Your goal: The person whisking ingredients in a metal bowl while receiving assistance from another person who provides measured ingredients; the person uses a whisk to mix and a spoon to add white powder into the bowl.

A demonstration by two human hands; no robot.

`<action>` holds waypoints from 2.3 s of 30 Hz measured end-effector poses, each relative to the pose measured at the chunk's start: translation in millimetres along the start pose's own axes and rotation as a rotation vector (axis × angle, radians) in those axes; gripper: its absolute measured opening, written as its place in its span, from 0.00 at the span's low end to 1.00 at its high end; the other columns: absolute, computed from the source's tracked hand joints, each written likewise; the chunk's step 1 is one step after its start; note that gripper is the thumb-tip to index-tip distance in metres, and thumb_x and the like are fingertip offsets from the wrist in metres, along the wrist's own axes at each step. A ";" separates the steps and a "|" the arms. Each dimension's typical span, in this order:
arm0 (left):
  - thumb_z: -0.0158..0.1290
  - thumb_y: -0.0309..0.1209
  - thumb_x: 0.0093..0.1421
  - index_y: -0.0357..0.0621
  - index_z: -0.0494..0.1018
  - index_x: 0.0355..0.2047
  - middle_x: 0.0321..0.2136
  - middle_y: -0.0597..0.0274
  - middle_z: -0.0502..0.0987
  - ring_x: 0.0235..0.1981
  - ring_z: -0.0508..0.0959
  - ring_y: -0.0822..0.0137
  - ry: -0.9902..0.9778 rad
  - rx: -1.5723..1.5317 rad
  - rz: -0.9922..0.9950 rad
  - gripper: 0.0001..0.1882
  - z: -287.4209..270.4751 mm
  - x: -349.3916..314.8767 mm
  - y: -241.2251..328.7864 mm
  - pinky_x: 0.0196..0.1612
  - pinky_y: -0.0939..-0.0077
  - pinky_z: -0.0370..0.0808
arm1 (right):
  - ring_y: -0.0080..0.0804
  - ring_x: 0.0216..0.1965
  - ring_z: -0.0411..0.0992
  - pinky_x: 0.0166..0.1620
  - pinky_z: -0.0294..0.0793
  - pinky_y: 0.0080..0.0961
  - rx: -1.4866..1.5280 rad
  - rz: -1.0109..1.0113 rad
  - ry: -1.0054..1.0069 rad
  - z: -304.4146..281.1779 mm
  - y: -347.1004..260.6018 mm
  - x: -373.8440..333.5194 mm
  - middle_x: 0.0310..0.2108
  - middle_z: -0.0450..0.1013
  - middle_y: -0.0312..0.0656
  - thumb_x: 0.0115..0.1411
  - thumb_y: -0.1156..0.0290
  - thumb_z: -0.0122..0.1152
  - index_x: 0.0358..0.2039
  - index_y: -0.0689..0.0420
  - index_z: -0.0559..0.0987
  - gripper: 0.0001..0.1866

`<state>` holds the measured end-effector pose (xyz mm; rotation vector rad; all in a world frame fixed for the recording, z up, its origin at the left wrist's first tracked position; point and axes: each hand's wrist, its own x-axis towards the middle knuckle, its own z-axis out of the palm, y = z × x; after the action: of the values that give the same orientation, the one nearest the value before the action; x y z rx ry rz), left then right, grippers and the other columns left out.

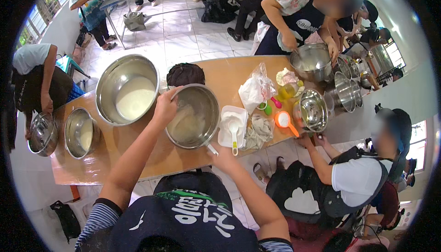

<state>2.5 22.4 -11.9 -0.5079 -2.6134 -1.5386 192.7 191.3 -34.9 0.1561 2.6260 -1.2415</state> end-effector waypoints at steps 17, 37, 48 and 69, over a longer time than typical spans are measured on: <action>0.41 0.17 0.49 0.41 0.71 0.42 0.31 0.46 0.74 0.33 0.74 0.51 -0.059 0.014 -0.036 0.19 -6.1 3.4 3.1 0.37 0.64 0.68 | 0.25 0.20 0.67 0.27 0.67 0.25 0.418 0.264 -0.202 -22.3 -33.5 -7.3 0.18 0.69 0.43 0.52 0.67 0.55 0.45 0.53 0.72 0.18; 0.43 0.17 0.49 0.41 0.71 0.41 0.36 0.47 0.74 0.37 0.74 0.52 -0.007 0.040 0.062 0.19 -2.9 -6.1 5.7 0.41 0.65 0.69 | 0.43 0.32 0.72 0.37 0.69 0.32 0.138 0.079 -0.256 -9.8 -33.6 -9.3 0.33 0.72 0.54 0.54 0.66 0.51 0.49 0.55 0.68 0.20; 0.43 0.18 0.50 0.43 0.71 0.42 0.33 0.47 0.74 0.36 0.74 0.50 -0.039 0.045 -0.030 0.18 -4.9 -8.0 10.0 0.40 0.63 0.69 | 0.25 0.17 0.67 0.23 0.67 0.22 0.173 0.168 -0.068 -6.5 -13.9 -0.3 0.20 0.70 0.40 0.55 0.65 0.52 0.49 0.54 0.70 0.20; 0.43 0.18 0.51 0.42 0.71 0.42 0.36 0.46 0.73 0.39 0.73 0.51 -0.041 0.015 0.023 0.18 -2.1 -1.0 2.8 0.42 0.64 0.68 | 0.47 0.31 0.70 0.36 0.68 0.34 0.185 0.050 0.087 -7.7 -8.0 2.4 0.29 0.72 0.54 0.54 0.67 0.51 0.47 0.56 0.70 0.18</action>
<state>4.1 21.6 -8.7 -0.5719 -2.6373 -1.5172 187.5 192.2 -24.8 0.3126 2.5577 -1.4911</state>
